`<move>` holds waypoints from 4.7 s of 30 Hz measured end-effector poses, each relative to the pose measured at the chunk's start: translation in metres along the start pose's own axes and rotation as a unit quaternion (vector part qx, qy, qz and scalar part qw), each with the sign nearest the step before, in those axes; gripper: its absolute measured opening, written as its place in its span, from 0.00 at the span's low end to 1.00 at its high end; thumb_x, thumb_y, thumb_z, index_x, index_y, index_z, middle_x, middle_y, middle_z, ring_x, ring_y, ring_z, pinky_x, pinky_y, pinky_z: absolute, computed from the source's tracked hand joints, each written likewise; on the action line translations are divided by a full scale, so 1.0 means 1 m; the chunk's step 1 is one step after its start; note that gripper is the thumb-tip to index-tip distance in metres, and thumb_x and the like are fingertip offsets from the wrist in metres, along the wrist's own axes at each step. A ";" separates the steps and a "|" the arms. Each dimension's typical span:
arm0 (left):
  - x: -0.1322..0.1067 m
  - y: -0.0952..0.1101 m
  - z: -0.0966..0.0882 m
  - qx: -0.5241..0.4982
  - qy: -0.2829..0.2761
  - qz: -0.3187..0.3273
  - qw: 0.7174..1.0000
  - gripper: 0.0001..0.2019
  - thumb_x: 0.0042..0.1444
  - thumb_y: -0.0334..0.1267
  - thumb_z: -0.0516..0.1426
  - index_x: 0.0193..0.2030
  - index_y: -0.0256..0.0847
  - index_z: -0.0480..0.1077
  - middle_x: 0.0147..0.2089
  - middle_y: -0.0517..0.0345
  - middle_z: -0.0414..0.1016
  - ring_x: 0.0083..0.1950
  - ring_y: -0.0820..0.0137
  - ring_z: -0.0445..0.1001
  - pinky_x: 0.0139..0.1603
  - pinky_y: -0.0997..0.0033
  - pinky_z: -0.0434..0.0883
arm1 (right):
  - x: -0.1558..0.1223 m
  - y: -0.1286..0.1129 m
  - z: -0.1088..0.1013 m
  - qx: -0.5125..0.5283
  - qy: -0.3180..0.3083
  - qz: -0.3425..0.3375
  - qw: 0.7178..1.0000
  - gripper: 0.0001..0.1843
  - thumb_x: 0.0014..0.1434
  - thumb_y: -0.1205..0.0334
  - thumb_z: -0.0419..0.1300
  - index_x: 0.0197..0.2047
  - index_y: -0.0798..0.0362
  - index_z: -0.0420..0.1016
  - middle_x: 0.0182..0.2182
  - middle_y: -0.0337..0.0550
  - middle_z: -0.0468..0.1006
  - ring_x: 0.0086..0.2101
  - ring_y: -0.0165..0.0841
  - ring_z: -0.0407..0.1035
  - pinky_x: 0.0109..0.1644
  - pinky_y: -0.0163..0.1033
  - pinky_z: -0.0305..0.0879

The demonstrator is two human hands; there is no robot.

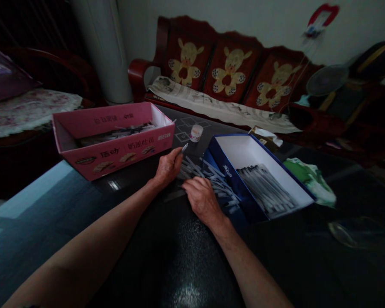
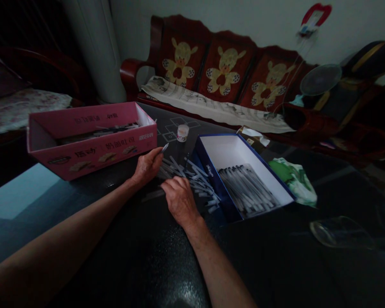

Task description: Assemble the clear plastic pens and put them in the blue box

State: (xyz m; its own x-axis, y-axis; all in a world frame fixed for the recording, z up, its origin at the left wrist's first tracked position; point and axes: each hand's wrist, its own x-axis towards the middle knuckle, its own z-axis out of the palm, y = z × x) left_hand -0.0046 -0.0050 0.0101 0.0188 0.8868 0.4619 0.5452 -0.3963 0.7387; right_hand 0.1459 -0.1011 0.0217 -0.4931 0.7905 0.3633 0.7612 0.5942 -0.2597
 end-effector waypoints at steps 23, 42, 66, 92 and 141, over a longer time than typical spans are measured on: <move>-0.019 0.025 -0.003 -0.065 -0.208 0.190 0.957 0.18 0.62 0.36 0.50 0.57 0.39 0.69 0.46 0.47 0.77 0.45 0.65 0.76 0.48 0.66 0.70 | -0.002 0.043 -0.014 0.322 0.253 0.266 0.873 0.13 0.57 0.59 0.56 0.44 0.52 0.76 0.43 0.46 0.77 0.43 0.36 0.71 0.50 0.43 0.66; -0.018 0.022 -0.003 -0.053 -0.281 0.176 0.942 0.14 0.59 0.38 0.53 0.50 0.43 0.74 0.37 0.51 0.75 0.35 0.67 0.72 0.40 0.69 0.67 | -0.008 0.051 -0.023 0.112 0.174 0.096 0.974 0.17 0.60 0.67 0.50 0.46 0.51 0.78 0.41 0.49 0.73 0.44 0.38 0.69 0.50 0.45 0.66; -0.023 0.032 0.000 -0.017 -0.246 0.229 0.942 0.12 0.63 0.35 0.48 0.31 0.39 0.68 0.25 0.59 0.65 0.24 0.75 0.61 0.27 0.74 0.57 | 0.000 0.032 -0.016 0.556 0.220 0.304 0.742 0.11 0.54 0.56 0.63 0.41 0.50 0.75 0.40 0.41 0.81 0.38 0.33 0.74 0.48 0.43 0.69; -0.029 0.040 0.000 0.227 -0.185 0.287 0.912 0.17 0.68 0.40 0.42 0.42 0.37 0.69 0.34 0.53 0.73 0.30 0.71 0.72 0.23 0.75 0.63 | 0.005 0.024 -0.022 0.543 0.236 0.331 0.734 0.12 0.52 0.57 0.63 0.40 0.52 0.74 0.39 0.43 0.81 0.37 0.33 0.75 0.44 0.40 0.70; -0.006 0.000 -0.004 0.108 0.115 0.214 0.964 0.16 0.60 0.30 0.49 0.53 0.35 0.68 0.47 0.47 0.73 0.49 0.64 0.71 0.52 0.63 0.69 | -0.073 0.124 -0.136 -0.144 -0.099 0.494 0.852 0.09 0.49 0.60 0.59 0.28 0.47 0.82 0.28 0.41 0.81 0.29 0.37 0.73 0.31 0.38 0.62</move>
State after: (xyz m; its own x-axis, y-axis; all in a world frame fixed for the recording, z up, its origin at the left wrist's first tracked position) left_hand -0.0082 -0.0113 0.0100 0.1078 0.5660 0.8174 0.6905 -0.6341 0.3480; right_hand 0.3337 -0.1053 0.0850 0.4079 0.9103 -0.0699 0.9038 -0.4135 -0.1108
